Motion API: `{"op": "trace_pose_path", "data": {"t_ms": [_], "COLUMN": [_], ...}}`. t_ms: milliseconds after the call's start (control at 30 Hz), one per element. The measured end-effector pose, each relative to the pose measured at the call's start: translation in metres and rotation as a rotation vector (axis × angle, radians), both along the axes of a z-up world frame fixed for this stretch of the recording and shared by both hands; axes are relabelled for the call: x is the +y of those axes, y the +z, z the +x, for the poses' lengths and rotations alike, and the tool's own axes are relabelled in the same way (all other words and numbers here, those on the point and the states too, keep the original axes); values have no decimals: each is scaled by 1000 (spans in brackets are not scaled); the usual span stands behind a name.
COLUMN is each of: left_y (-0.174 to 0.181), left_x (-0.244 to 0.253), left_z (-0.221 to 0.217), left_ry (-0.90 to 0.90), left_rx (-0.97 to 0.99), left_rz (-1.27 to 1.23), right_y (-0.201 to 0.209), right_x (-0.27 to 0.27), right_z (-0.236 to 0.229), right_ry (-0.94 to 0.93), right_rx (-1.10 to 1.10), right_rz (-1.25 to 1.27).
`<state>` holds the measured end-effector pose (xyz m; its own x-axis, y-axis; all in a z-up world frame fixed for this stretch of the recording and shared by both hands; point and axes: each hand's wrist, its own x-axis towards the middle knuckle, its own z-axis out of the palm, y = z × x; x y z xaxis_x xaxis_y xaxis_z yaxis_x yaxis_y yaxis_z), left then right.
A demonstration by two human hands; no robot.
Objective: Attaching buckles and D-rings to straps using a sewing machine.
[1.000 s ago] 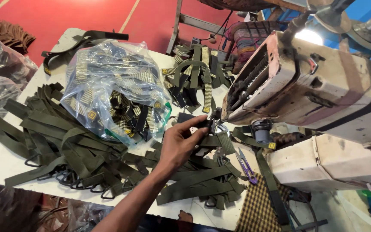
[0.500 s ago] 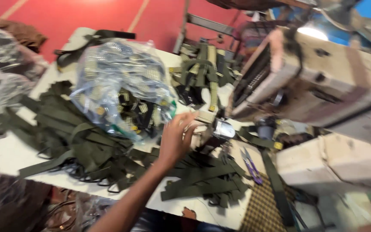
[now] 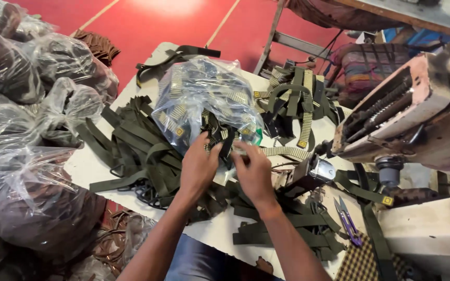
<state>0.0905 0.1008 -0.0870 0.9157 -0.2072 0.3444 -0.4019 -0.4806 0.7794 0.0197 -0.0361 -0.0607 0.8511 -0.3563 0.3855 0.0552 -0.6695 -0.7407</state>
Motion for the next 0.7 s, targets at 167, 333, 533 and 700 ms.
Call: {"op": "trace_pose_path", "data": {"t_ms": [167,333,533,700], "left_y": [-41,10,13,27], "left_x": [-11,16,30,35], "left_z": [60,29,13,3], "left_ry": [-48,4,-64,-123], "left_rx": [443,408,427,415], "left_rz": [-32,72,-52,-92], "right_y": [-29,-9,-37,-43], "right_x": [-5,-10,-10,-3], "right_z": [71,65,61,58], "right_ry": [84,242,117,69], "right_rx": [233,147,169,239], "right_rz": [-125,-77,216,322]}}
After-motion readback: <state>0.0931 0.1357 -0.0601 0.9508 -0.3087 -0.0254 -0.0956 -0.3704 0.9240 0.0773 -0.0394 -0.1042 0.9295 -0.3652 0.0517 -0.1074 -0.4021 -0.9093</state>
